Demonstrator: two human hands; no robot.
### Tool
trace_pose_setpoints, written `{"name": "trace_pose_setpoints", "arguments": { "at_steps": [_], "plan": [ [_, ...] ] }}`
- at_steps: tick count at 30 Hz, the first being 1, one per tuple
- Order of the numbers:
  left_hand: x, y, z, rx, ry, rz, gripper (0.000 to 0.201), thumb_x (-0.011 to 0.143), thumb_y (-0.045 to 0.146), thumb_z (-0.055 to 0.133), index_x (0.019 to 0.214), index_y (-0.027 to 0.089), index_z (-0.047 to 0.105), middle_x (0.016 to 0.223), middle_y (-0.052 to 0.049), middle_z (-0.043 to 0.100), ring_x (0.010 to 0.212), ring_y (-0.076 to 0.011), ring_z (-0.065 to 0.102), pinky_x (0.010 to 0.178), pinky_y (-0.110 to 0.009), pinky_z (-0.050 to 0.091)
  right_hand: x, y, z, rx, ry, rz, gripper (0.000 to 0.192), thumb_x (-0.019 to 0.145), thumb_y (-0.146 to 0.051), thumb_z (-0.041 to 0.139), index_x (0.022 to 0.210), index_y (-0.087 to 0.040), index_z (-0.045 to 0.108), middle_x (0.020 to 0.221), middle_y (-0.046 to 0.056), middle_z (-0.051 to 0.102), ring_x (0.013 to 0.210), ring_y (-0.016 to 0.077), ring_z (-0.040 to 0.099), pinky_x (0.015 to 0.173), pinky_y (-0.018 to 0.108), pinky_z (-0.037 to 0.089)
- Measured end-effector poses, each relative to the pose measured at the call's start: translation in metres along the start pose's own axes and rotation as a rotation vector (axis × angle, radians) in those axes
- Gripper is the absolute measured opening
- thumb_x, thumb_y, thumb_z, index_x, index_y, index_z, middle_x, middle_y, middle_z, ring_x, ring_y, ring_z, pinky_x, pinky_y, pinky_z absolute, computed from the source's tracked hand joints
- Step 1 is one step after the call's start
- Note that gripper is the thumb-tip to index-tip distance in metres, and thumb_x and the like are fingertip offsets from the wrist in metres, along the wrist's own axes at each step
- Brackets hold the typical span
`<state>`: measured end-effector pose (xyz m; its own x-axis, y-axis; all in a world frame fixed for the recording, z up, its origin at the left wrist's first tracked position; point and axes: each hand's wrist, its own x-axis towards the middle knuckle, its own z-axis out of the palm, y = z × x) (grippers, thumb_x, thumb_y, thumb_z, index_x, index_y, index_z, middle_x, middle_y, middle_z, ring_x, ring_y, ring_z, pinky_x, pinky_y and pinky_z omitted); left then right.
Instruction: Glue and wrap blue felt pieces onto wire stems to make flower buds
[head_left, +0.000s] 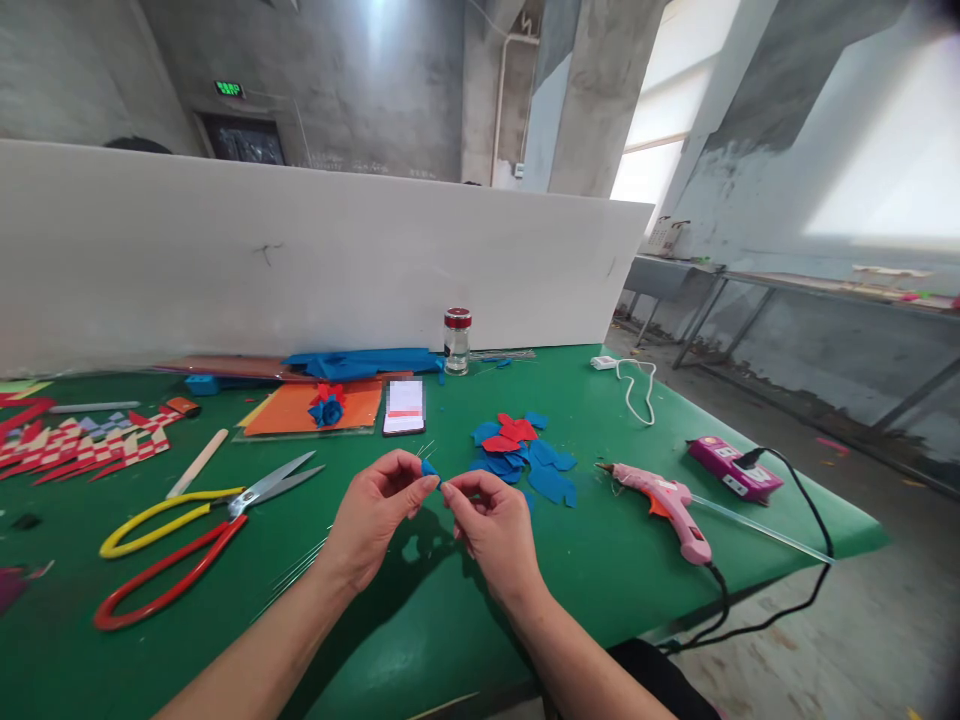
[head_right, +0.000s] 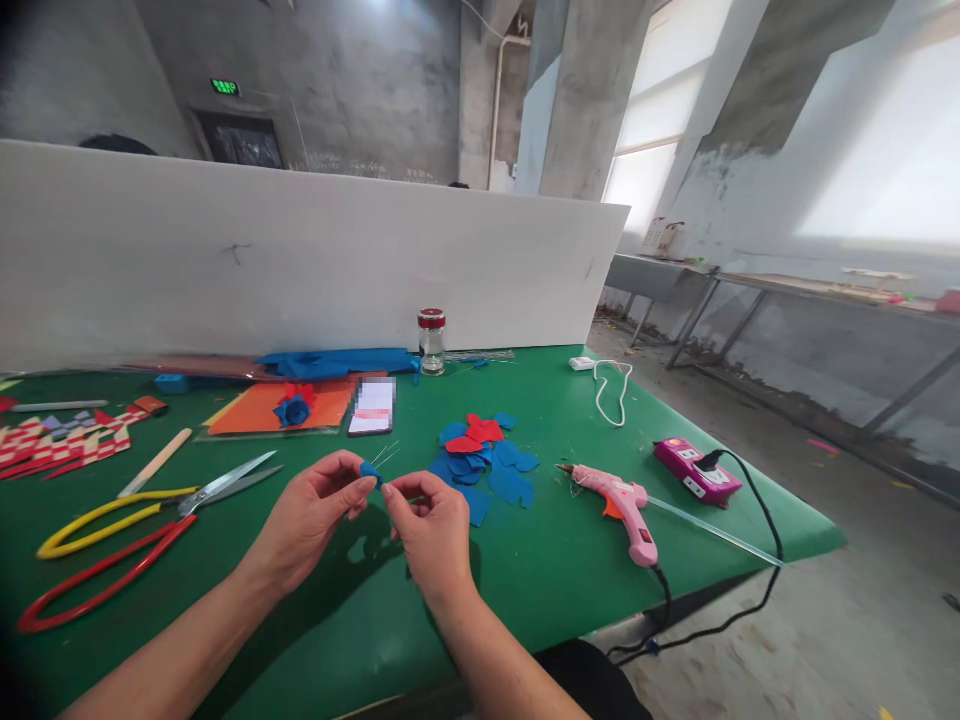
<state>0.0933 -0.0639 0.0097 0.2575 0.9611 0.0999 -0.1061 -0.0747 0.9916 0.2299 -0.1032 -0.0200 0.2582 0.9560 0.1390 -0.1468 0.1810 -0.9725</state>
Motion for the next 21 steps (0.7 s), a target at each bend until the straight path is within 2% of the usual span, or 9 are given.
{"name": "trace_pose_setpoints", "arguments": {
  "at_steps": [4, 8, 10, 13, 16, 19, 21],
  "plan": [
    [0.0, 0.001, 0.0, 0.008, 0.027, 0.014, 0.031, 0.068, 0.041, 0.081, 0.076, 0.017, 0.064, 0.063, 0.004, 0.053, 0.057, -0.0073, 0.044, 0.054, -0.019, 0.037, 0.0, -0.001, 0.001, -0.01, -0.016, 0.005, 0.029, 0.075, -0.043, 0.071, 0.078, -0.015, 0.066, 0.065, 0.0, 0.063, 0.042, 0.0069, 0.05, 0.038, 0.018, 0.032],
    [0.0, 0.001, 0.0, -0.037, 0.011, -0.001, 0.031, 0.068, 0.042, 0.081, 0.071, 0.016, 0.063, 0.059, 0.004, 0.051, 0.056, -0.0074, 0.043, 0.053, -0.019, 0.036, 0.0, -0.004, 0.0, -0.01, -0.022, -0.01, 0.03, 0.074, -0.044, 0.072, 0.076, -0.014, 0.067, 0.064, 0.0, 0.063, 0.042, 0.0055, 0.046, 0.04, 0.018, 0.033],
    [0.001, 0.001, -0.001, -0.08, -0.006, -0.035, 0.031, 0.068, 0.041, 0.081, 0.07, 0.016, 0.063, 0.059, 0.004, 0.051, 0.056, -0.0076, 0.043, 0.053, -0.019, 0.037, 0.001, -0.007, -0.001, 0.059, -0.035, 0.031, 0.032, 0.072, -0.045, 0.074, 0.076, -0.014, 0.067, 0.063, -0.001, 0.062, 0.041, 0.0047, 0.043, 0.038, 0.017, 0.03],
    [0.004, 0.0, -0.003, -0.149, -0.004, -0.083, 0.029, 0.07, 0.042, 0.08, 0.073, 0.016, 0.067, 0.063, 0.003, 0.054, 0.056, -0.0076, 0.045, 0.053, -0.019, 0.037, 0.002, -0.01, -0.004, 0.273, -0.081, 0.182, 0.035, 0.067, -0.045, 0.08, 0.076, -0.014, 0.065, 0.063, -0.002, 0.061, 0.04, 0.0028, 0.039, 0.035, 0.015, 0.022],
    [0.005, 0.0, -0.003, -0.187, -0.01, -0.131, 0.032, 0.067, 0.041, 0.083, 0.083, 0.016, 0.072, 0.068, 0.002, 0.057, 0.058, -0.0075, 0.047, 0.055, -0.019, 0.039, 0.002, -0.012, -0.008, 0.527, -0.232, 0.377, 0.034, 0.065, -0.038, 0.085, 0.076, -0.013, 0.064, 0.064, -0.002, 0.058, 0.042, 0.0002, 0.035, 0.034, 0.011, 0.017],
    [0.003, 0.001, -0.003, -0.202, -0.11, -0.179, 0.032, 0.067, 0.039, 0.084, 0.085, 0.014, 0.074, 0.07, -0.001, 0.061, 0.062, -0.0082, 0.05, 0.059, -0.02, 0.041, 0.002, -0.013, -0.013, 0.726, -0.407, 0.545, 0.029, 0.067, -0.027, 0.086, 0.078, -0.01, 0.065, 0.066, -0.003, 0.055, 0.043, -0.0021, 0.03, 0.034, 0.007, 0.017],
    [0.001, 0.002, -0.003, -0.206, -0.176, -0.198, 0.031, 0.07, 0.04, 0.082, 0.085, 0.014, 0.075, 0.07, -0.002, 0.063, 0.064, -0.0092, 0.052, 0.062, -0.02, 0.042, 0.002, -0.012, -0.014, 0.808, -0.48, 0.626, 0.028, 0.068, -0.023, 0.085, 0.079, -0.008, 0.064, 0.067, -0.003, 0.055, 0.042, -0.0031, 0.028, 0.033, 0.006, 0.016]
  ]
}}
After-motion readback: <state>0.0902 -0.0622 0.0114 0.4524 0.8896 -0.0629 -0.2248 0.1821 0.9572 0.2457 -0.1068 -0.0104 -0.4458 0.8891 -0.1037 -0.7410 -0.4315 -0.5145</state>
